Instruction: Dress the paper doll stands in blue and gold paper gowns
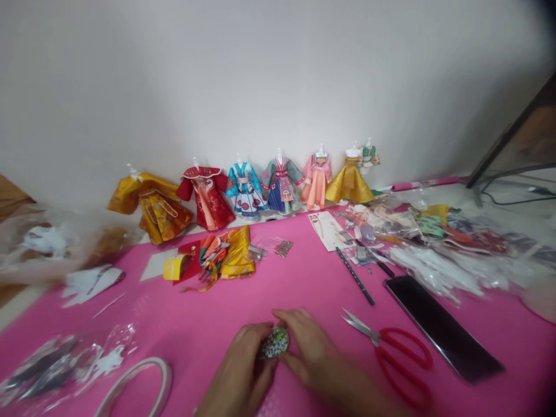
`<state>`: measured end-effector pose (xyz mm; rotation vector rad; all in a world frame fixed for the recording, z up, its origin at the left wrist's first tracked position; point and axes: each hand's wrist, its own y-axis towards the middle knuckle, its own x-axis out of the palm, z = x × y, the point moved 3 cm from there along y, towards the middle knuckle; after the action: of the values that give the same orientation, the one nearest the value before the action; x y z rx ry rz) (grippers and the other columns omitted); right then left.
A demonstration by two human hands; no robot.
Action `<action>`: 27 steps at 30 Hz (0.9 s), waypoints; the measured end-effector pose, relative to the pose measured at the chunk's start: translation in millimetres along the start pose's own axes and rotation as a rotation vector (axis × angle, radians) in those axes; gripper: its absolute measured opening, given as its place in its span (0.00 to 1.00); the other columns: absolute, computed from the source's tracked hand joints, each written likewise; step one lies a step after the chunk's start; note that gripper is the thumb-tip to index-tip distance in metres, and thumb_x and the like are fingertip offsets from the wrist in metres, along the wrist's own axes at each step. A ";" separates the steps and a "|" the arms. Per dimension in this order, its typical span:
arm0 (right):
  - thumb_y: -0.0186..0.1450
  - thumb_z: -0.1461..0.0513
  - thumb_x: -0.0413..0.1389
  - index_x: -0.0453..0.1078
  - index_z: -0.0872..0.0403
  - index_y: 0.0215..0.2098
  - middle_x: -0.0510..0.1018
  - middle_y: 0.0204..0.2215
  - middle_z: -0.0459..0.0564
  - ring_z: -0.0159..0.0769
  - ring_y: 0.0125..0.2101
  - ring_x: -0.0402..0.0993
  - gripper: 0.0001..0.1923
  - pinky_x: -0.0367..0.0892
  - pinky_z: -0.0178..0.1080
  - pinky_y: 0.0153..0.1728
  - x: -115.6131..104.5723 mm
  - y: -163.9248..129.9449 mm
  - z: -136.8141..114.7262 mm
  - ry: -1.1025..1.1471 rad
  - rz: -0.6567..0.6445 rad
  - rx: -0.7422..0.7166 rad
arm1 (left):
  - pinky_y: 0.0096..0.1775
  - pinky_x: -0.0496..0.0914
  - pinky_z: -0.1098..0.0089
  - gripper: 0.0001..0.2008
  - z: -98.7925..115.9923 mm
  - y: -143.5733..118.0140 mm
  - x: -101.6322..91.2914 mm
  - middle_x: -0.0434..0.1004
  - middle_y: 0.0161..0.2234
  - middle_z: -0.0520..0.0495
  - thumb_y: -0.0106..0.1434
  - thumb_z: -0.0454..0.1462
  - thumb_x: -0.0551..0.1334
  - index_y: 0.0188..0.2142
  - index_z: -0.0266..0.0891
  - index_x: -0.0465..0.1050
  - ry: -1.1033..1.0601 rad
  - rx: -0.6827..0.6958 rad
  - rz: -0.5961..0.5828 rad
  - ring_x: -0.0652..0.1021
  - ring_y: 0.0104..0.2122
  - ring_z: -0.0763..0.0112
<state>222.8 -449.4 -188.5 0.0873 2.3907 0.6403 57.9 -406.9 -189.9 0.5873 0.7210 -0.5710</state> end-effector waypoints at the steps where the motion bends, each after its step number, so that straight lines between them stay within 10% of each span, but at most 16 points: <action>1: 0.57 0.73 0.57 0.56 0.52 0.61 0.75 0.50 0.56 0.45 0.50 0.70 0.35 0.69 0.50 0.52 -0.7 0.7 -0.9 0.002 0.004 0.001 | 0.47 0.74 0.65 0.18 1.1 0.2 -0.8 0.73 0.47 0.46 0.66 0.32 0.59 0.54 0.47 0.61 -0.005 0.001 -0.006 0.76 0.45 0.65; 27: 0.60 0.73 0.54 0.60 0.53 0.59 0.76 0.47 0.56 0.44 0.48 0.71 0.29 0.70 0.50 0.49 -3.8 2.7 -3.8 0.039 -0.007 0.011 | 0.51 0.68 0.57 0.13 11.6 2.0 -4.5 0.70 0.49 0.41 0.68 0.32 0.56 0.51 0.43 0.64 0.025 0.029 -0.104 0.71 0.49 0.61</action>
<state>223.1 -449.5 -182.6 0.0719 2.4312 0.6307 61.5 -411.9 -178.9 0.5866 0.7708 -0.6726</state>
